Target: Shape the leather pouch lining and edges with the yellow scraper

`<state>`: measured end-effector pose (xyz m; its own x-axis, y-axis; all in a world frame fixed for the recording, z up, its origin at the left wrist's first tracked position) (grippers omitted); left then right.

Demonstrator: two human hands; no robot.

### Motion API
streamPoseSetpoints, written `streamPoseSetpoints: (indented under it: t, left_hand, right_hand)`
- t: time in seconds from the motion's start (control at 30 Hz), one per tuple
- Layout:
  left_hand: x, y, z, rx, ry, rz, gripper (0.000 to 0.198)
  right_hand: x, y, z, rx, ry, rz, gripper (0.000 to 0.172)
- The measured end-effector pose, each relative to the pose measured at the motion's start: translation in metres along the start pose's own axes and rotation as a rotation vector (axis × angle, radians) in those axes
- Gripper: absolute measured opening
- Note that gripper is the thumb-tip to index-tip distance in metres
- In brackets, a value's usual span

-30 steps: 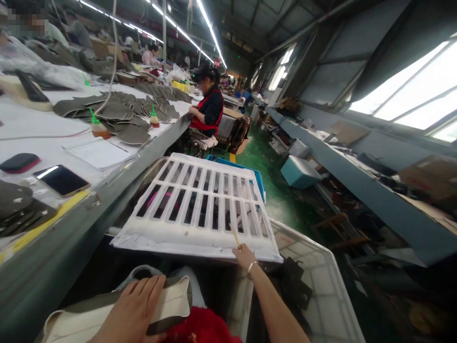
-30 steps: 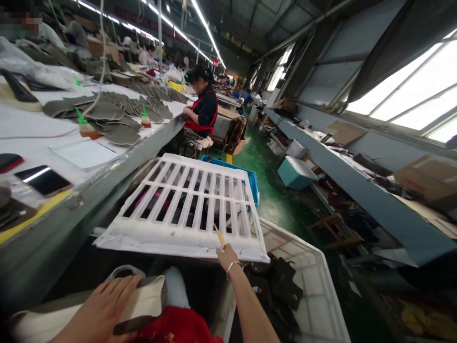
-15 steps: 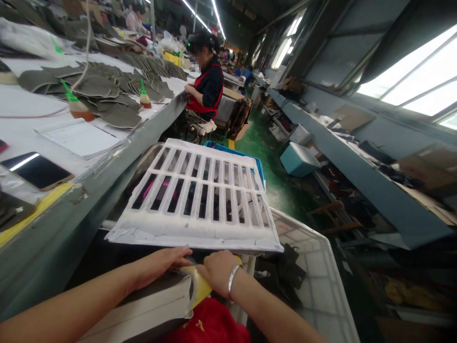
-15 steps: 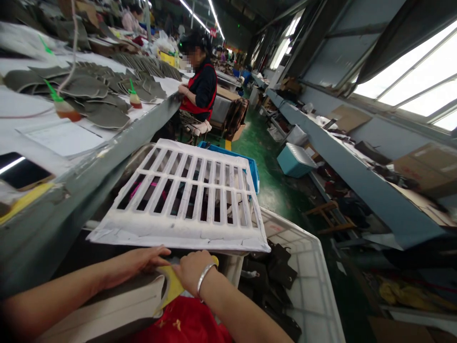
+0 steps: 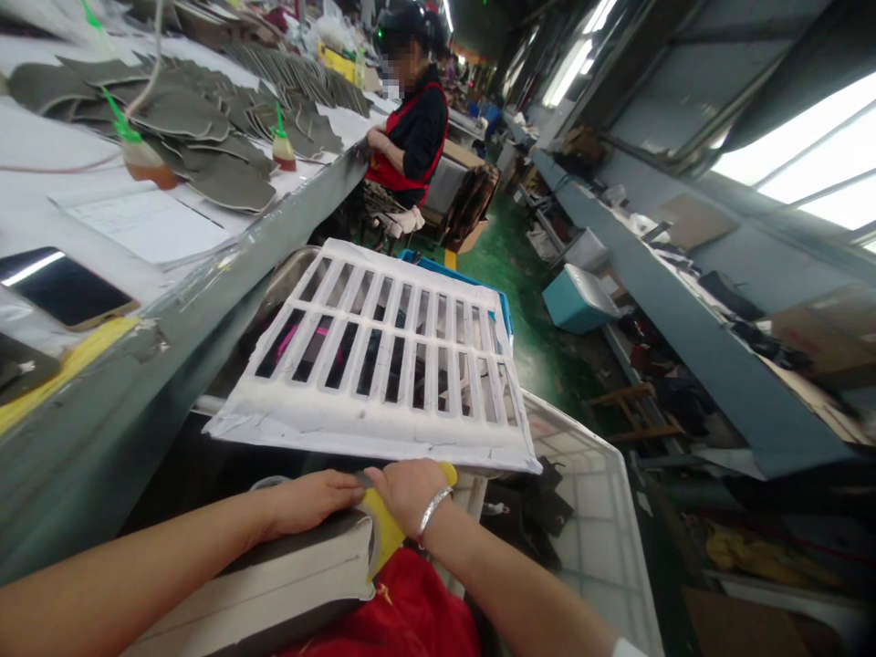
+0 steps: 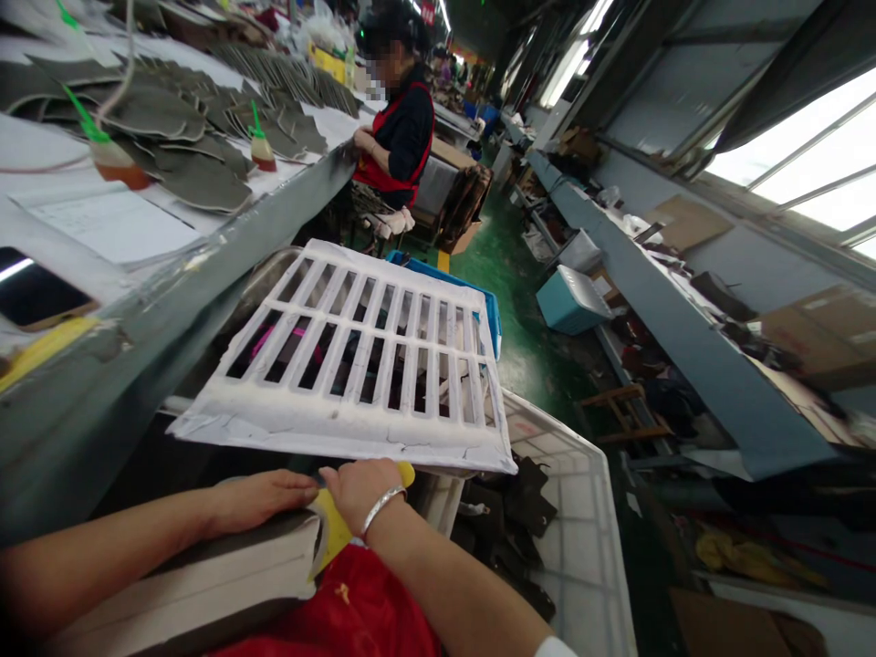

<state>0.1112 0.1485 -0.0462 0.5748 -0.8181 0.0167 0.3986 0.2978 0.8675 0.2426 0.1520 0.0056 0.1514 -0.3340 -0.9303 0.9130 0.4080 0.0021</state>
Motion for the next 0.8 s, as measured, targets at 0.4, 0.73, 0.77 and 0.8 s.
streamPoseSetpoints:
  t: [0.4, 0.73, 0.77, 0.8]
  left_hand:
    - [0.001, 0.008, 0.007, 0.038, -0.007, -0.098, 0.042]
    - [0.009, 0.007, 0.025, 0.05, 0.112, -0.258, 0.042]
    - [0.01, 0.007, 0.026, 0.038, 0.131, -0.273, 0.041]
    - [0.011, 0.006, 0.027, 0.027, 0.15, -0.287, 0.041]
  right_hand:
    - [0.012, -0.005, 0.011, 0.056, 0.148, -0.017, 0.053]
    - [0.004, -0.014, 0.009, -0.125, 0.073, -0.005, 0.055]
    - [0.004, -0.015, 0.008, -0.148, 0.076, -0.001, 0.055]
    - [0.005, -0.016, 0.008, -0.17, 0.079, 0.004, 0.056]
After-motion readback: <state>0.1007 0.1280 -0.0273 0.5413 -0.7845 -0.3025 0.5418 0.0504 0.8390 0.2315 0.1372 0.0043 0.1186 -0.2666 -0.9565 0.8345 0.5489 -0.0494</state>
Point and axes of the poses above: each hand's wrist, its own z-axis away from the middle knuckle, its own x-axis out of the palm, y = z × x, the point moved 4 cm from there along -z, towards the middle knuckle, and after that the axes turned 4 degrees about -x, right-handed, at the moved point
